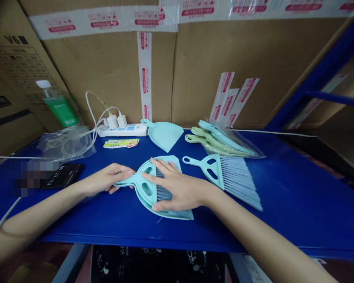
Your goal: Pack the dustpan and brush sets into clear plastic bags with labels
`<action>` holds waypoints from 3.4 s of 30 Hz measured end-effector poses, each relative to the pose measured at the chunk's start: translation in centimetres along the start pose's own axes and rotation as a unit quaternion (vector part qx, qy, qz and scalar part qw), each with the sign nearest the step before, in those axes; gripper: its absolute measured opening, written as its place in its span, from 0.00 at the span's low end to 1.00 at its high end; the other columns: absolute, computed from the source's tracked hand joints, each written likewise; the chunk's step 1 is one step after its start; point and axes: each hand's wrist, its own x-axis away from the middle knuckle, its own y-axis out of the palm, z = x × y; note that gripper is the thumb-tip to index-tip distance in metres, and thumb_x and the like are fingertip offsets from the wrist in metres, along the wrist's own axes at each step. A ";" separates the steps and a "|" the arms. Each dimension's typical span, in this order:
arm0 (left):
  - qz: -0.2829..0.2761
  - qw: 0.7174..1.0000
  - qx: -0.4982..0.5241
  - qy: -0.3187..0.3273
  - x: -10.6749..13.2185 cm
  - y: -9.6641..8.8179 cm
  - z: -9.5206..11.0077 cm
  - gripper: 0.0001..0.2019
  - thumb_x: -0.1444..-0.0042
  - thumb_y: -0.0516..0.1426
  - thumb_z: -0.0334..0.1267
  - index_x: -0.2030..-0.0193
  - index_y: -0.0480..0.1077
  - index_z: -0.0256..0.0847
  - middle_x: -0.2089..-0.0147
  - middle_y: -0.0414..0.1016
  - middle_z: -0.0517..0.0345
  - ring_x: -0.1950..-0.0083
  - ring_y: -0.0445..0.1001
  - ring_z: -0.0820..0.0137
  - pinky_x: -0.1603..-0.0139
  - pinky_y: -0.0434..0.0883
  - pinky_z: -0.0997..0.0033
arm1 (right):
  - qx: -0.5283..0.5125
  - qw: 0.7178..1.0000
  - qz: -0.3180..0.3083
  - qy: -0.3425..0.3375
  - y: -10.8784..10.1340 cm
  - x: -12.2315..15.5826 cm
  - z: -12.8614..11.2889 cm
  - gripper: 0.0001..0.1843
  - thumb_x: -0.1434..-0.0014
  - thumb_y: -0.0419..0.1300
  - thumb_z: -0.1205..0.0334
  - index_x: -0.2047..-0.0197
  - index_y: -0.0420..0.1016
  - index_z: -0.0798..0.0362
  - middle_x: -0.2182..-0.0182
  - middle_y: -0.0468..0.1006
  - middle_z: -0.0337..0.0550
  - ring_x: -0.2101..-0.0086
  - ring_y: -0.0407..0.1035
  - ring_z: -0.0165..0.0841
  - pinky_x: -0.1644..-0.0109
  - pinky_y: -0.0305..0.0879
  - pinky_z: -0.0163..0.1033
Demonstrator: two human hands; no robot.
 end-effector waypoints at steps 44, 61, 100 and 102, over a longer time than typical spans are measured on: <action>-0.009 0.984 -0.175 0.015 0.5 -2.4 0.1 0.20 0.39 0.50 0.49 0.54 0.74 0.36 0.75 0.66 0.64 0.81 0.56 0.80 0.80 0.58 0.79 | 0.007 0.999 -0.020 -0.032 -0.6 0.8 0.0 0.50 0.46 0.63 0.52 0.29 0.39 0.49 0.30 0.24 0.51 0.35 0.18 0.50 0.34 0.31 0.62; 0.013 0.964 -0.264 0.019 0.8 -2.6 0.6 0.18 0.40 0.50 0.45 0.52 0.75 0.39 0.61 0.78 0.56 0.70 0.66 0.74 0.70 0.63 0.78 | 0.015 0.999 0.000 -0.043 -0.6 1.3 -0.8 0.49 0.47 0.62 0.60 0.29 0.40 0.55 0.30 0.33 0.54 0.33 0.28 0.44 0.32 0.41 0.55; 0.063 0.927 -0.360 0.088 0.6 -3.4 0.4 0.17 0.36 0.47 0.43 0.53 0.74 0.40 0.56 0.77 0.53 0.55 0.72 0.66 0.48 0.65 0.65 | 0.013 0.998 0.013 -0.059 0.1 0.4 -0.9 0.44 0.42 0.60 0.52 0.29 0.44 0.50 0.30 0.34 0.53 0.33 0.25 0.48 0.34 0.40 0.61; 0.134 0.904 -0.393 0.099 -0.1 -3.7 -0.1 0.18 0.35 0.45 0.42 0.52 0.74 0.40 0.55 0.76 0.52 0.51 0.70 0.64 0.44 0.63 0.60 | 0.013 0.998 -0.008 -0.055 -0.2 0.6 -0.9 0.42 0.41 0.59 0.51 0.29 0.46 0.50 0.30 0.34 0.53 0.33 0.25 0.48 0.34 0.39 0.61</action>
